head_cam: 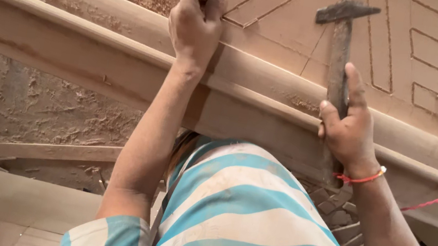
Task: The person uses a chisel and a hammer to carve geometric patterns into a large piece of wood.
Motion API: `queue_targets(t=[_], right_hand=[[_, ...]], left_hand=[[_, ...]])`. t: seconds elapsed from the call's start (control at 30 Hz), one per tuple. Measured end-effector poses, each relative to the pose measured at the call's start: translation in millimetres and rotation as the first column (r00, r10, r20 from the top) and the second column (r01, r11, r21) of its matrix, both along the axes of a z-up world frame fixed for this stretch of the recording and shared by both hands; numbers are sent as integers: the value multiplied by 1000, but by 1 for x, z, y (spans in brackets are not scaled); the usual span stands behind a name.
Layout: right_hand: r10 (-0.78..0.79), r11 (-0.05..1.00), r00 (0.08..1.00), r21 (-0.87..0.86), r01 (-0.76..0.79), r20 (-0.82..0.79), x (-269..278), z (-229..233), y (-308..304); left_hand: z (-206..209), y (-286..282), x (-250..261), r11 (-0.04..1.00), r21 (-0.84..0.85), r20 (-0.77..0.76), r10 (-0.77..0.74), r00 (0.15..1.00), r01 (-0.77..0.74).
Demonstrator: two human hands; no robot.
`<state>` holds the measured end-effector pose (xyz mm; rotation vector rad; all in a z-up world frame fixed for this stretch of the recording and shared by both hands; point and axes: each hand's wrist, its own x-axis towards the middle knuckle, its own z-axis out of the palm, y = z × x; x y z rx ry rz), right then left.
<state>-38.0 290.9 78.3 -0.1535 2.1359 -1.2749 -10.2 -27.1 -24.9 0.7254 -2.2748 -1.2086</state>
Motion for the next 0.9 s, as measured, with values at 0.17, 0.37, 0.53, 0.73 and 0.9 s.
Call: queue_targets(t=[0.17,0.37,0.53,0.73,0.9], right_hand=[[-4,1000,997,-1,4,78,-14,-1,-4],[52,998,995,21,-54,81,-16,5,-9],[188,981,972,78,-178,-138,-11,33,-17],[328,935,776,72,-346,-539,-6,51,-31],[435,900,850,127,-416,-298,-20,37,-41]], left_hand=[[5,7,2,964,-187,122,-167,978,188],[20,9,5,921,-244,153,-273,950,304],[22,12,4,921,-251,153,-267,952,298],[22,12,5,906,-280,129,-293,947,319],[22,14,4,898,-303,114,-298,948,319]])
